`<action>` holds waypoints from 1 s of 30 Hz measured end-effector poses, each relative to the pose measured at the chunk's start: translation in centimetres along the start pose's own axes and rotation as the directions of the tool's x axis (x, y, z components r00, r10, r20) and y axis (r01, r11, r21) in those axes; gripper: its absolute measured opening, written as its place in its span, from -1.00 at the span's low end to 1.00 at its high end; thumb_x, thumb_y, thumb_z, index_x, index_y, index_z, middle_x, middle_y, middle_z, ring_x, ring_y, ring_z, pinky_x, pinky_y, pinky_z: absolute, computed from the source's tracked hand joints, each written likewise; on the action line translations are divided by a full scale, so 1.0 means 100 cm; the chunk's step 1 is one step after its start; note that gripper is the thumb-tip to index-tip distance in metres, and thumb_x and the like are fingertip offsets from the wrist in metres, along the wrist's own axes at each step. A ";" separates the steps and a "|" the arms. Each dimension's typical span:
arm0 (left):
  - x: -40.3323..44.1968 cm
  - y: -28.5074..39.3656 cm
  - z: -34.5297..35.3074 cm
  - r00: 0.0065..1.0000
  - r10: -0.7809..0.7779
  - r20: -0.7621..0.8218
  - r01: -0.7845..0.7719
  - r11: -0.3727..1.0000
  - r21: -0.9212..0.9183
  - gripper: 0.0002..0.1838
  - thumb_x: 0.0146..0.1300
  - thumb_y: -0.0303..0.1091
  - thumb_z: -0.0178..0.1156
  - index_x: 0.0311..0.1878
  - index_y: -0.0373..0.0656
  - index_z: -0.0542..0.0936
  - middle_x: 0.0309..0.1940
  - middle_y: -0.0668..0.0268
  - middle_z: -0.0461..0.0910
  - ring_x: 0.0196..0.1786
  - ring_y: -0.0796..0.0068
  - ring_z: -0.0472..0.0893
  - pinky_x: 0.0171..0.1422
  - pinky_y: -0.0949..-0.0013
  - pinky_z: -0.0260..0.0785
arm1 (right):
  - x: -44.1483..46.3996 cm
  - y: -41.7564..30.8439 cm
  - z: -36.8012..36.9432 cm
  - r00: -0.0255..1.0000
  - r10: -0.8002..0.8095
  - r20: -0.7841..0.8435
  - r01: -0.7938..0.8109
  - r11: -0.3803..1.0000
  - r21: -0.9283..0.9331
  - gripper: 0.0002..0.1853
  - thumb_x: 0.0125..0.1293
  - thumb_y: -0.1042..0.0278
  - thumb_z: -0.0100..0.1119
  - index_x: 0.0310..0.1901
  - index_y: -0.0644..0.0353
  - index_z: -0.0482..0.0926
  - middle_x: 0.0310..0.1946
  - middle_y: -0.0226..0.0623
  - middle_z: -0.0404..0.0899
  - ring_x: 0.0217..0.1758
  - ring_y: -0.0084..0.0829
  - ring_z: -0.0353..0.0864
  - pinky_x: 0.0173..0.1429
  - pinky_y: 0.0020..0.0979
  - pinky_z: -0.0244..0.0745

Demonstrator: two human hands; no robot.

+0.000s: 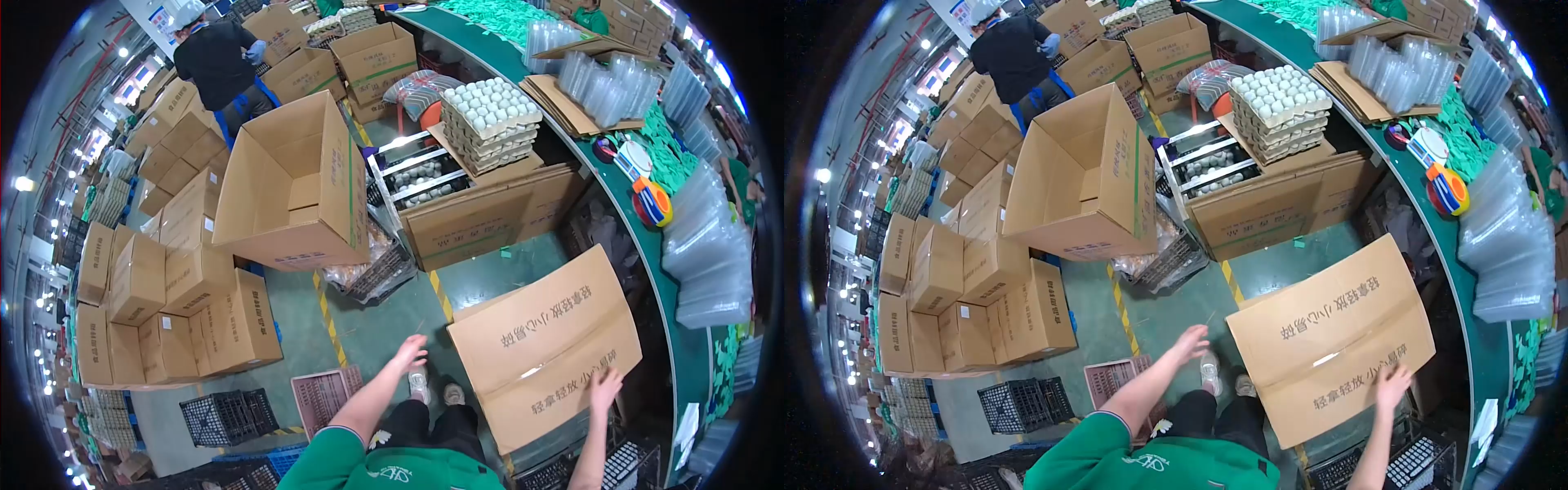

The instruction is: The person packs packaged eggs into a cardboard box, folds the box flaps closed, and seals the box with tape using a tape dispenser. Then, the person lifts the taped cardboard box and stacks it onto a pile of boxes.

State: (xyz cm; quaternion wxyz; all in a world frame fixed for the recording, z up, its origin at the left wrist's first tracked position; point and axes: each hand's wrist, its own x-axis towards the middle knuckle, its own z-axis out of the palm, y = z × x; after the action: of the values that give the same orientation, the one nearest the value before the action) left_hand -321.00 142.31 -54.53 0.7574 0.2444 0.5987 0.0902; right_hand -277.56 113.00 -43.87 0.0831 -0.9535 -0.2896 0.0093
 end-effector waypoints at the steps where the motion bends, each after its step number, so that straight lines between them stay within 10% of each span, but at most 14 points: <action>1: 0.012 -0.003 0.009 0.999 -0.037 0.006 0.037 0.999 -0.027 -0.41 0.26 -0.03 0.10 0.32 0.09 0.22 0.23 0.37 0.27 0.13 0.32 0.37 0.05 0.12 0.38 | 0.020 0.018 0.011 0.999 0.019 -0.038 -0.021 0.998 -0.059 -0.47 0.22 0.03 0.07 0.10 0.24 0.35 0.00 0.08 0.32 0.03 0.11 0.30 0.10 0.00 0.28; 8: -0.019 -0.032 0.095 0.994 0.088 0.063 -0.063 0.942 -0.330 -0.41 0.38 0.14 -0.16 0.41 0.21 0.08 0.38 0.47 0.09 0.38 0.25 0.09 0.31 -0.09 0.05 | 0.102 0.040 -0.005 0.957 0.286 0.046 -0.276 0.949 -0.151 -0.45 0.33 -0.15 -0.13 0.26 -0.06 0.24 0.17 -0.16 0.27 0.18 0.04 0.30 0.15 0.00 0.32; 11: -0.056 -0.037 0.109 0.958 0.282 0.055 -0.251 0.915 -0.314 -0.35 0.39 0.14 -0.18 0.46 0.19 -0.05 0.42 0.43 0.03 0.44 0.29 0.01 0.38 -0.06 -0.05 | 0.148 0.108 0.035 0.994 0.005 0.112 0.033 0.941 -0.337 -0.55 0.40 -0.09 -0.27 0.21 -0.07 0.27 0.19 -0.19 0.26 0.20 -0.06 0.30 0.19 -0.01 0.27; 18: -0.063 -0.037 0.159 0.857 0.453 -0.247 -0.510 0.815 -0.274 -0.29 0.42 -0.18 -0.06 0.47 -0.06 -0.18 0.44 0.23 -0.01 0.43 0.33 0.07 0.44 0.28 -0.03 | 0.143 0.060 0.001 0.979 0.144 0.146 -0.162 0.979 0.124 -0.49 0.38 -0.14 -0.24 -0.04 0.18 0.44 -0.07 0.05 0.52 0.08 0.05 0.43 0.15 -0.03 0.28; 22: -0.070 -0.013 0.159 0.886 0.430 -0.173 -0.459 0.766 -0.449 -0.30 0.39 -0.28 -0.05 0.48 -0.02 -0.16 0.40 0.22 0.08 0.39 0.30 0.16 0.41 0.26 0.06 | 0.132 0.074 0.001 0.986 0.121 0.119 -0.140 0.977 0.163 -0.46 0.36 -0.15 -0.19 -0.11 0.25 0.50 -0.14 0.08 0.55 -0.01 0.11 0.47 0.06 -0.08 0.35; 26: -0.042 -0.008 0.137 0.861 0.453 -0.232 -0.474 0.880 -0.040 -0.34 0.37 -0.25 -0.02 0.47 0.05 -0.04 0.38 0.13 0.08 0.35 0.23 0.16 0.42 0.27 0.00 | 0.076 0.120 0.012 0.955 0.258 0.146 -0.283 0.940 0.190 -0.50 0.38 -0.15 -0.17 -0.13 0.20 0.49 -0.18 -0.11 0.58 -0.02 -0.10 0.49 0.21 -0.14 0.15; 30: -0.061 0.036 0.153 0.863 0.505 0.014 -0.480 0.828 -0.290 -0.40 0.42 -0.11 -0.15 0.45 -0.02 0.00 0.36 0.23 0.14 0.35 0.34 0.21 0.38 0.30 0.10 | 0.012 0.116 0.002 0.863 0.482 0.150 -0.500 0.772 0.392 -0.50 0.36 -0.16 -0.09 -0.21 0.23 0.47 -0.23 -0.14 0.59 -0.11 -0.21 0.50 0.12 -0.25 0.28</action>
State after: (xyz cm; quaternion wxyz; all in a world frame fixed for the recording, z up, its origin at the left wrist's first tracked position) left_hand -307.50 138.79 -45.03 0.7612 0.2859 0.4622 0.3539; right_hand -270.20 104.24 -45.93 0.2739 -0.9550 -0.0236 0.1119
